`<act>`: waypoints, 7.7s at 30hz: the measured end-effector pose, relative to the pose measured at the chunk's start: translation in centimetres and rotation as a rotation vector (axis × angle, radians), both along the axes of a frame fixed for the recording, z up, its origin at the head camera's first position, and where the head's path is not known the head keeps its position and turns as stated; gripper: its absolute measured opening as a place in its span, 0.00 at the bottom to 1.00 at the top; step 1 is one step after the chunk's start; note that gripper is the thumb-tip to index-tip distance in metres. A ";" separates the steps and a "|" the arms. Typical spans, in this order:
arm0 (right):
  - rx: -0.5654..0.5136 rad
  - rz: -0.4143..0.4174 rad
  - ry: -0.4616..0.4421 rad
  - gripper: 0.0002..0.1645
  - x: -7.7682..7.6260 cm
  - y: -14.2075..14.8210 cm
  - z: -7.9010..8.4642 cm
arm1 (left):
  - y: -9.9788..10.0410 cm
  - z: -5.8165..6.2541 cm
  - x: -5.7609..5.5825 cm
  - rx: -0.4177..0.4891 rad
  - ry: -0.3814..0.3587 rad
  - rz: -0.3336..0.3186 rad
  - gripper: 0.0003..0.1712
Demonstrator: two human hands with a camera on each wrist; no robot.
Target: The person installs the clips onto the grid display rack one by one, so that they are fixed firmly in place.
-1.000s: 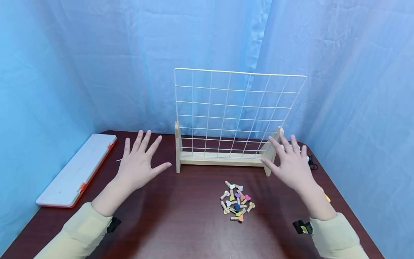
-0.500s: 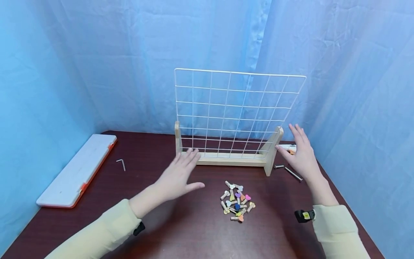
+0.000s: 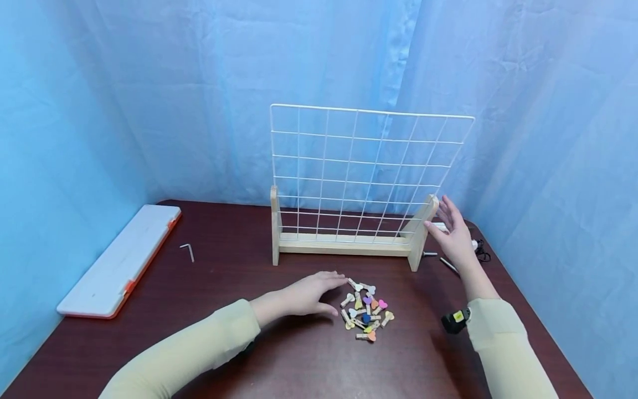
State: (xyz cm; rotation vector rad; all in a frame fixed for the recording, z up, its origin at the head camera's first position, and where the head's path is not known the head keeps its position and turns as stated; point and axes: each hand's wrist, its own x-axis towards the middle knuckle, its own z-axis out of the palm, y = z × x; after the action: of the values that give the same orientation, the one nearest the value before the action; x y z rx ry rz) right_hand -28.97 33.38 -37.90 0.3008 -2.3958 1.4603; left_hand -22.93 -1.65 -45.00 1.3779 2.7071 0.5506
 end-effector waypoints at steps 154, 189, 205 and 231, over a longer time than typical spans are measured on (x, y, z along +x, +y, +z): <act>-0.023 0.039 -0.009 0.44 -2.5 0.6 -3.5 | 3.5 -0.2 0.8 -0.046 0.149 -0.265 0.09; -0.007 0.035 0.047 0.43 -0.6 -0.9 -1.6 | -7.2 10.6 -3.1 0.772 0.219 0.216 0.10; -0.011 0.022 0.016 0.43 -0.8 -0.2 -2.0 | -11.0 15.1 -6.2 1.332 0.074 0.575 0.12; -0.018 0.043 0.014 0.43 -0.5 -0.8 -1.6 | -10.2 14.6 -8.4 1.295 0.046 0.587 0.12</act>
State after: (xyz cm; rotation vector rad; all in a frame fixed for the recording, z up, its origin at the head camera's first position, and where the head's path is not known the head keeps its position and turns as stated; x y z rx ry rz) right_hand -29.51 32.55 -39.51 0.3590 -2.3781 1.4926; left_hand -31.30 -11.87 -30.41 0.4837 2.6952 2.5972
